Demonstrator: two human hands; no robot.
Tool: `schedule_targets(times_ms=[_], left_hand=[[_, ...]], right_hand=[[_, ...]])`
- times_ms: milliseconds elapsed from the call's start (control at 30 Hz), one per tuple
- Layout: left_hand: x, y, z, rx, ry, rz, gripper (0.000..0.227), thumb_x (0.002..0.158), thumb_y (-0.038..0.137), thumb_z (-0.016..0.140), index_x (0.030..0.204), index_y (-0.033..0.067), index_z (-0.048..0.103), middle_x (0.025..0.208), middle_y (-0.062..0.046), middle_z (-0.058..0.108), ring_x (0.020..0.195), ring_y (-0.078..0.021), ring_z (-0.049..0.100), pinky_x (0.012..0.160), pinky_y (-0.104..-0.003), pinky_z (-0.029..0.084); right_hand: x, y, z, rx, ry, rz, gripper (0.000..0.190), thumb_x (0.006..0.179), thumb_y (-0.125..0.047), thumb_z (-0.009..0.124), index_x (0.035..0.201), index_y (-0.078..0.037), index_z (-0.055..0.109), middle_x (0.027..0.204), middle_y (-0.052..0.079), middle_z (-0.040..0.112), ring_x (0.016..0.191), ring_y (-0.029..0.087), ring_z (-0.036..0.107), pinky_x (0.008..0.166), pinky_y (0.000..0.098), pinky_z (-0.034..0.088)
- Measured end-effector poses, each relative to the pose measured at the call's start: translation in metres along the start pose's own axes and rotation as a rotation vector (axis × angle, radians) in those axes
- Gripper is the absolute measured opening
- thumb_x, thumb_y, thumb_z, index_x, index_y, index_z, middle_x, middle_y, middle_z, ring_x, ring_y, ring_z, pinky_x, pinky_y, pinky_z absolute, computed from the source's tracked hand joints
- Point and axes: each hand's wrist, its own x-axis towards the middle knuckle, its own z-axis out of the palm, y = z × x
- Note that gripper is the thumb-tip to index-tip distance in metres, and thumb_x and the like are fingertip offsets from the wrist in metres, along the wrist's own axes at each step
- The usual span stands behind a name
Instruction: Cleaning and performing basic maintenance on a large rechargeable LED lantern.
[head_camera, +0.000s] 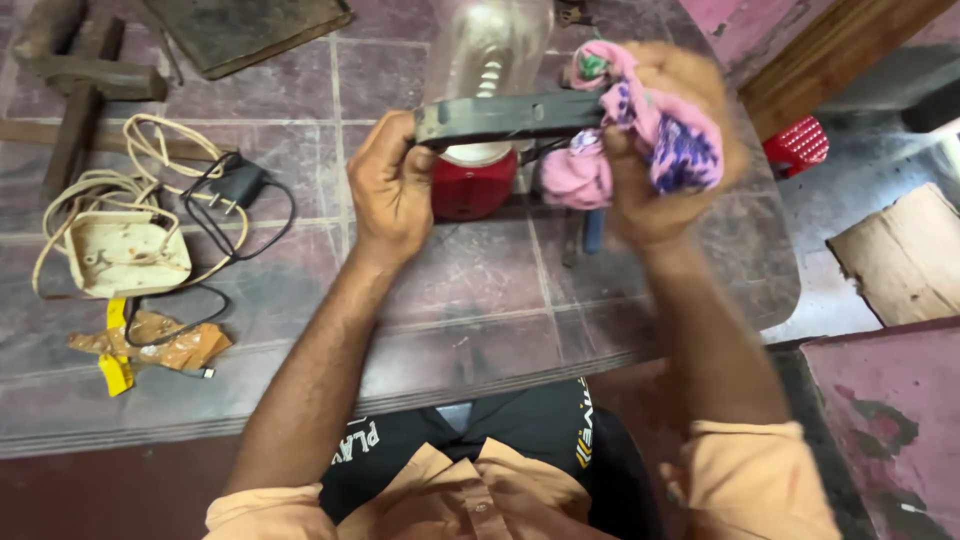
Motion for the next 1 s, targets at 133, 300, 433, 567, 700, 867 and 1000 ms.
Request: schedule_targets(times_ms=[133, 300, 433, 567, 700, 867, 1000], left_hand=[[-0.003, -0.003, -0.001, 0.008, 0.011, -0.008, 0.053, 0.112, 0.051, 0.052, 0.113, -0.0001, 0.065, 0.097, -0.008, 0.062, 0.089, -0.0168, 0.06, 0.078, -0.029, 0.048], [-0.001, -0.005, -0.001, 0.021, 0.009, -0.003, 0.051, 0.113, 0.05, 0.052, 0.113, 0.0001, 0.065, 0.097, -0.009, 0.061, 0.087, -0.0166, 0.06, 0.079, -0.029, 0.048], [0.002, -0.002, 0.002, -0.016, 0.007, -0.007, 0.05, 0.113, 0.048, 0.053, 0.117, -0.0005, 0.065, 0.1, -0.01, 0.064, 0.093, -0.0189, 0.063, 0.083, -0.032, 0.051], [0.002, 0.0, -0.002, -0.01, 0.018, -0.016, 0.049, 0.112, 0.047, 0.054, 0.118, -0.0004, 0.065, 0.102, -0.011, 0.066, 0.093, -0.0196, 0.065, 0.083, -0.032, 0.052], [-0.001, -0.009, 0.001, -0.028, 0.016, -0.019, 0.042, 0.111, 0.041, 0.056, 0.119, 0.0006, 0.065, 0.103, -0.011, 0.067, 0.093, -0.0209, 0.068, 0.082, -0.032, 0.054], [0.003, 0.0, -0.001, -0.05, 0.002, -0.029, 0.027, 0.11, 0.027, 0.059, 0.117, 0.0017, 0.065, 0.105, -0.012, 0.068, 0.093, -0.023, 0.07, 0.081, -0.033, 0.056], [-0.002, -0.012, -0.002, 0.022, -0.013, 0.003, 0.022, 0.102, 0.021, 0.064, 0.115, 0.0031, 0.066, 0.105, -0.012, 0.069, 0.096, -0.0256, 0.071, 0.083, -0.036, 0.056]], right_hand=[[-0.06, 0.021, 0.048, 0.174, 0.49, 0.195, 0.028, 0.11, -0.006, 0.072, 0.135, -0.001, 0.061, 0.131, 0.009, 0.064, 0.117, 0.019, 0.065, 0.101, 0.0313, 0.05], [-0.084, 0.042, 0.02, 0.09, 0.55, 0.346, 0.046, 0.109, -0.009, 0.067, 0.149, -0.004, 0.045, 0.145, 0.015, 0.052, 0.132, 0.025, 0.054, 0.119, 0.0363, 0.044], [-0.008, -0.003, -0.001, 0.586, 0.5, 0.069, 0.02, 0.109, -0.013, 0.067, 0.129, -0.015, 0.064, 0.117, 0.012, 0.072, 0.093, 0.021, 0.072, 0.077, 0.0341, 0.06], [0.075, -0.054, 0.003, -0.174, -0.058, -0.227, 0.027, 0.103, -0.023, 0.057, 0.116, -0.003, 0.068, 0.114, 0.016, 0.068, 0.104, 0.033, 0.07, 0.095, 0.0485, 0.06], [0.121, -0.093, 0.017, -0.492, -0.517, -0.471, 0.03, 0.087, -0.017, 0.074, 0.11, 0.002, 0.073, 0.113, 0.018, 0.069, 0.102, 0.033, 0.068, 0.082, 0.041, 0.055], [0.148, -0.104, 0.037, -0.493, -0.742, -0.646, 0.028, 0.075, -0.015, 0.07, 0.098, 0.001, 0.076, 0.108, 0.013, 0.072, 0.102, 0.028, 0.068, 0.08, 0.0373, 0.056], [0.147, -0.103, 0.055, -0.531, -1.055, -0.456, 0.016, 0.07, -0.025, 0.071, 0.073, -0.009, 0.073, 0.095, 0.009, 0.068, 0.095, 0.029, 0.065, 0.077, 0.0414, 0.055]])
